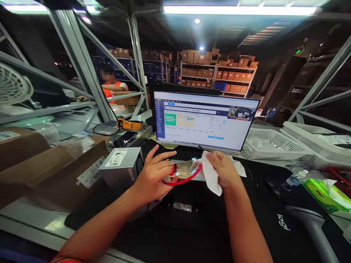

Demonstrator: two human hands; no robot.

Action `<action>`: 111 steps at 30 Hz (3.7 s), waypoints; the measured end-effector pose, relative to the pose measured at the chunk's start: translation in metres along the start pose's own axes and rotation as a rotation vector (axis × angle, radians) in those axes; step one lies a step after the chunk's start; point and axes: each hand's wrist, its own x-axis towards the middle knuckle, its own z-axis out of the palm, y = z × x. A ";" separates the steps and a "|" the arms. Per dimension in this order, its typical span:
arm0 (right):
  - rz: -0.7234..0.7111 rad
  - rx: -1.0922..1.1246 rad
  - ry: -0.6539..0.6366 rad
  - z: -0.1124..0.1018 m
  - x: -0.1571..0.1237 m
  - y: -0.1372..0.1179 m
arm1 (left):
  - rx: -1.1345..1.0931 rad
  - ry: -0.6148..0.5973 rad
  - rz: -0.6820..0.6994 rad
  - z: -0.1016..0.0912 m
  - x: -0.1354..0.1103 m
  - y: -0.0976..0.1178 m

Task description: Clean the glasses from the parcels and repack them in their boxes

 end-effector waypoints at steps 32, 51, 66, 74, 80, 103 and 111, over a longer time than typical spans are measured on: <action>-0.212 -0.700 -0.818 0.028 -0.053 -0.025 | -0.030 -0.440 0.377 -0.022 -0.001 0.012; -0.156 -0.756 -0.744 0.033 -0.060 -0.024 | -0.084 -0.460 0.374 -0.018 -0.002 0.011; -0.209 -0.515 -1.011 -0.007 -0.032 -0.034 | -0.279 -0.338 0.294 -0.021 0.005 0.001; -0.263 -0.442 -0.882 -0.025 -0.020 -0.032 | -0.338 -0.329 0.246 -0.028 0.006 -0.004; -0.178 -0.416 -0.426 -0.053 -0.016 -0.040 | -0.333 -0.253 0.189 -0.039 0.009 -0.007; 0.024 -0.478 -0.655 0.000 -0.047 -0.029 | 0.172 -0.249 0.165 -0.022 0.002 -0.006; -0.077 -0.474 -0.339 0.004 -0.046 -0.026 | -0.154 -0.119 -0.563 -0.013 -0.007 -0.031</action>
